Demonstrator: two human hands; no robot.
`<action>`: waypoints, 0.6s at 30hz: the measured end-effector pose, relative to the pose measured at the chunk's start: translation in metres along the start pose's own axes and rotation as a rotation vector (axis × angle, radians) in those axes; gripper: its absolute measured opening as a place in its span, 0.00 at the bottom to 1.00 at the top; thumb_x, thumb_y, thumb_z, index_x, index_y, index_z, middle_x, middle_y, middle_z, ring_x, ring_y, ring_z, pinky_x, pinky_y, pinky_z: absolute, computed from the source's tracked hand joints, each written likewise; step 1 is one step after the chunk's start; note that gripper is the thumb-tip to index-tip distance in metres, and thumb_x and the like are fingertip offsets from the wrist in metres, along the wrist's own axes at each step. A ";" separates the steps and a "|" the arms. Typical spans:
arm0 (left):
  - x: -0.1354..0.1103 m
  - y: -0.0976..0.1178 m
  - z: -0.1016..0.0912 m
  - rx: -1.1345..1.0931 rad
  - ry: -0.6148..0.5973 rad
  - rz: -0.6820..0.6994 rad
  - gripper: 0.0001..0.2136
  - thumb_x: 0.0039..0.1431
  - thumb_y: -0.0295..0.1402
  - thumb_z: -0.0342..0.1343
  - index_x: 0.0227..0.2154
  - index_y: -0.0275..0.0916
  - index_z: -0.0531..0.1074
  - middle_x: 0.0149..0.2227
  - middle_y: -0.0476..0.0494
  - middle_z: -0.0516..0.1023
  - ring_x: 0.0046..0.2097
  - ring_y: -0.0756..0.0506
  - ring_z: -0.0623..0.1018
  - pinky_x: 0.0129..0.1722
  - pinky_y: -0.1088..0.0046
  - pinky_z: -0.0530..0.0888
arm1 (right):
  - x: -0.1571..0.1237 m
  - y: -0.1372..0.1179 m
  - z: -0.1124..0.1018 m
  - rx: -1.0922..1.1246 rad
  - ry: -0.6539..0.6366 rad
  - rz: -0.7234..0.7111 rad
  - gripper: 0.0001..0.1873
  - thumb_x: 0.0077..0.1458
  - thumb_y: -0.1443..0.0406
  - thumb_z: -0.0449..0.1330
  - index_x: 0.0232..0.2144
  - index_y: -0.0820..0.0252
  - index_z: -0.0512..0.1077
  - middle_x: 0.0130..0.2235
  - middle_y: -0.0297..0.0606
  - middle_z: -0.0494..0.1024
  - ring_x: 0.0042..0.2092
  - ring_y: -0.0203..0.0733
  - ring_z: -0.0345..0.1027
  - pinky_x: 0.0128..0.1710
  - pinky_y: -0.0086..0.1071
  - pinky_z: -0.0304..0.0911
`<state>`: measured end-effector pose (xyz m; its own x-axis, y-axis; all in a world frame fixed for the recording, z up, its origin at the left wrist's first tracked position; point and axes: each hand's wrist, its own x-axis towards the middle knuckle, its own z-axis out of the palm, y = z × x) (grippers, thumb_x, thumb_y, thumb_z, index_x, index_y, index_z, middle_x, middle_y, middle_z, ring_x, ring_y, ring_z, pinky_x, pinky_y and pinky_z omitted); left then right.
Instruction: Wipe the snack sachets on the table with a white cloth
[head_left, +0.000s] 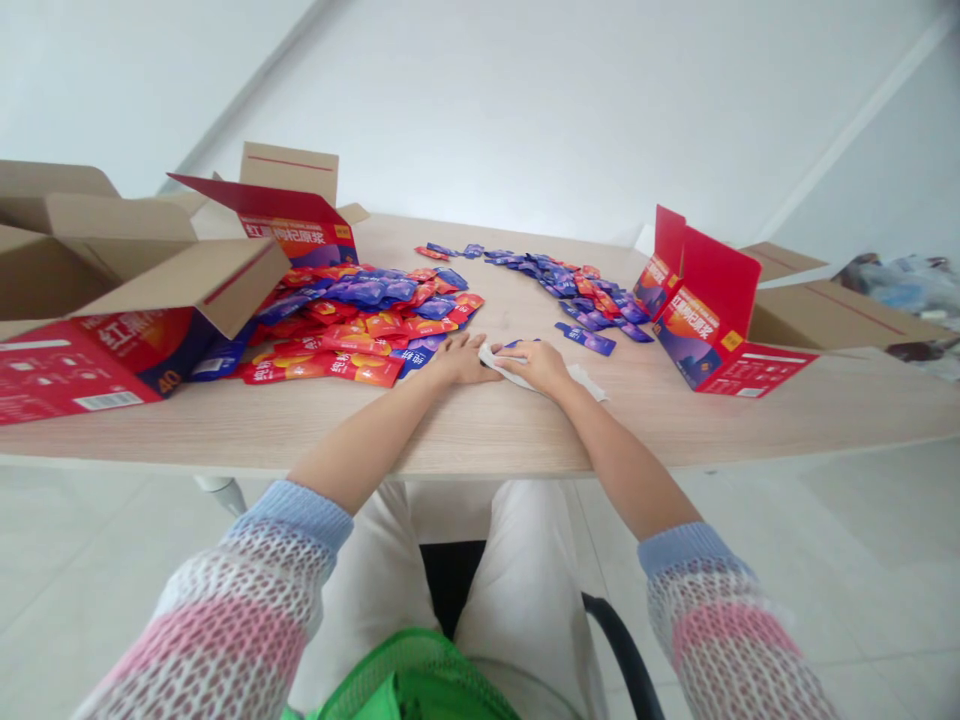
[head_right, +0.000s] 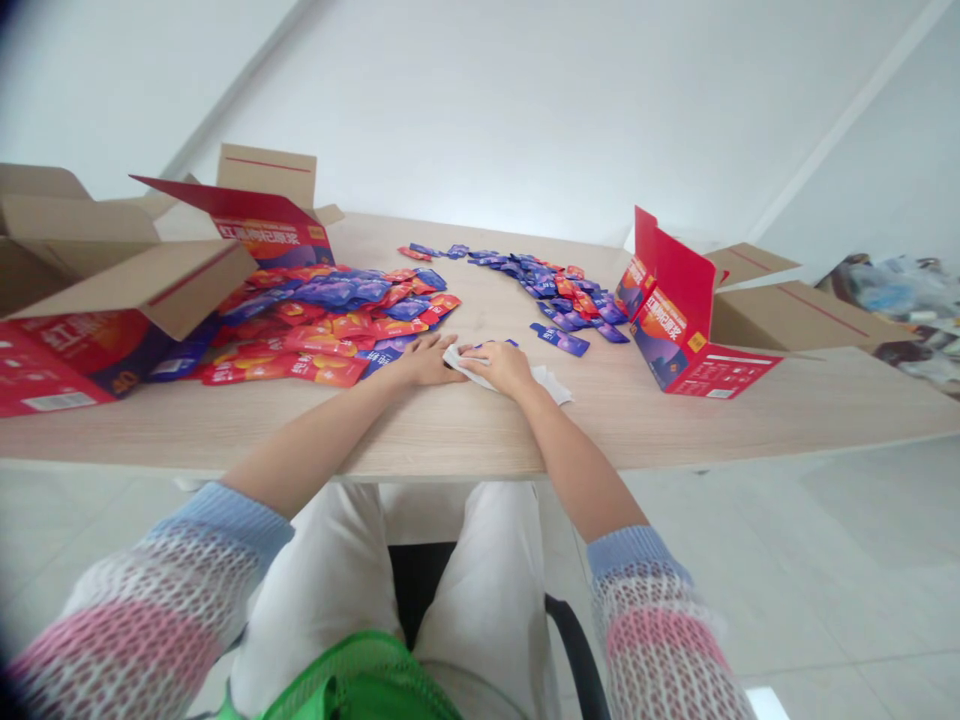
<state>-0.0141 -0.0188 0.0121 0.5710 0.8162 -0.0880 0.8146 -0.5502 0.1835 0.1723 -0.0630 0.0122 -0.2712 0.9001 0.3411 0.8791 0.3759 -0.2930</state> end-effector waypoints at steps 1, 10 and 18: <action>0.000 0.000 0.000 0.004 -0.007 0.002 0.41 0.48 0.65 0.41 0.63 0.55 0.49 0.67 0.50 0.44 0.67 0.34 0.43 0.61 0.51 0.44 | 0.001 0.001 0.000 -0.028 -0.018 0.043 0.20 0.55 0.47 0.54 0.45 0.43 0.75 0.43 0.32 0.79 0.43 0.42 0.72 0.41 0.29 0.62; 0.006 -0.002 0.003 -0.003 -0.016 -0.013 0.41 0.45 0.67 0.41 0.63 0.59 0.48 0.68 0.52 0.43 0.67 0.33 0.41 0.61 0.49 0.42 | 0.004 0.024 -0.007 -0.213 0.041 0.484 0.21 0.55 0.46 0.53 0.46 0.43 0.75 0.44 0.39 0.79 0.46 0.46 0.71 0.43 0.34 0.62; 0.003 -0.003 0.002 -0.011 -0.021 -0.005 0.40 0.47 0.66 0.41 0.63 0.60 0.47 0.68 0.53 0.42 0.67 0.33 0.41 0.61 0.49 0.43 | 0.008 0.034 -0.012 -0.303 0.080 0.644 0.18 0.56 0.51 0.55 0.41 0.52 0.77 0.41 0.46 0.79 0.44 0.48 0.72 0.41 0.35 0.63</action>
<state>-0.0149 -0.0145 0.0097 0.5689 0.8151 -0.1099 0.8166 -0.5439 0.1933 0.2052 -0.0457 0.0155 0.3580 0.8992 0.2516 0.9281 -0.3133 -0.2009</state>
